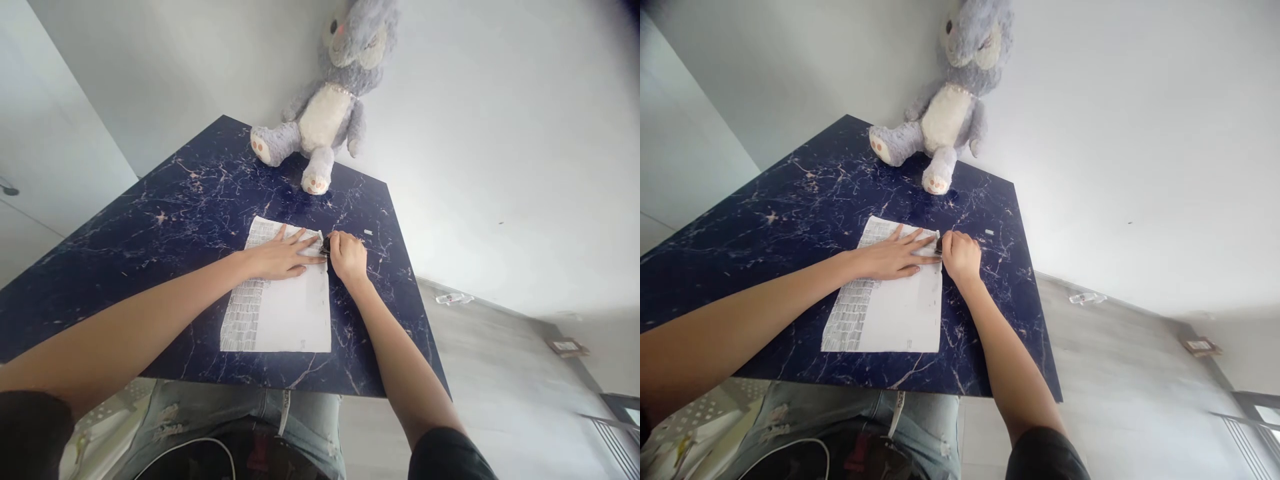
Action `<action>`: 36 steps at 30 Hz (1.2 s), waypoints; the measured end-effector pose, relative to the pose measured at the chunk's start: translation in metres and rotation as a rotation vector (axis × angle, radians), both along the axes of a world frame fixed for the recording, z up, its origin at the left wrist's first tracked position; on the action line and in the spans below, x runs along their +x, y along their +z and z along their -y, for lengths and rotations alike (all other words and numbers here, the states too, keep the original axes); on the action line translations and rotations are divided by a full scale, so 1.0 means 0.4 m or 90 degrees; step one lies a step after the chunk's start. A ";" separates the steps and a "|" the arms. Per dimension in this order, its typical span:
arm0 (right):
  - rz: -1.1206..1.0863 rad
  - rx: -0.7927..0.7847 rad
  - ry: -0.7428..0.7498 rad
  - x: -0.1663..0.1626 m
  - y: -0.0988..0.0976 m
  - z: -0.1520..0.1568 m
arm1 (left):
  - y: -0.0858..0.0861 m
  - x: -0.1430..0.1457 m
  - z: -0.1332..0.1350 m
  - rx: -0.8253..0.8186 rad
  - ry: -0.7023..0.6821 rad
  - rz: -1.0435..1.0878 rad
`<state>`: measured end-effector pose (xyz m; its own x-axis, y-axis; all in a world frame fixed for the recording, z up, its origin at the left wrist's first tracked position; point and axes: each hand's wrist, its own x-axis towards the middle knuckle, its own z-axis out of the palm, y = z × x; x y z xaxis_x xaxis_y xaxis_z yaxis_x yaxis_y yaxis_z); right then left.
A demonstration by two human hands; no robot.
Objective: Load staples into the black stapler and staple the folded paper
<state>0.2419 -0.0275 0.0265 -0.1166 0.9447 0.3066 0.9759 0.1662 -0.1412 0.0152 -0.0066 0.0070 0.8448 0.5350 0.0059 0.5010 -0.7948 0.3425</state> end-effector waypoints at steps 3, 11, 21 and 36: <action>0.059 0.002 -0.011 -0.009 0.004 0.004 | 0.002 0.002 0.003 -0.002 0.004 0.000; 0.203 0.042 -0.041 -0.054 -0.017 0.023 | -0.002 0.005 0.004 -0.006 0.008 -0.025; -0.033 0.024 -0.057 0.032 -0.026 -0.036 | 0.006 -0.001 0.002 -0.011 -0.007 -0.004; -0.035 -0.091 -0.023 0.162 0.041 -0.019 | 0.011 -0.008 -0.014 -0.050 0.006 -0.015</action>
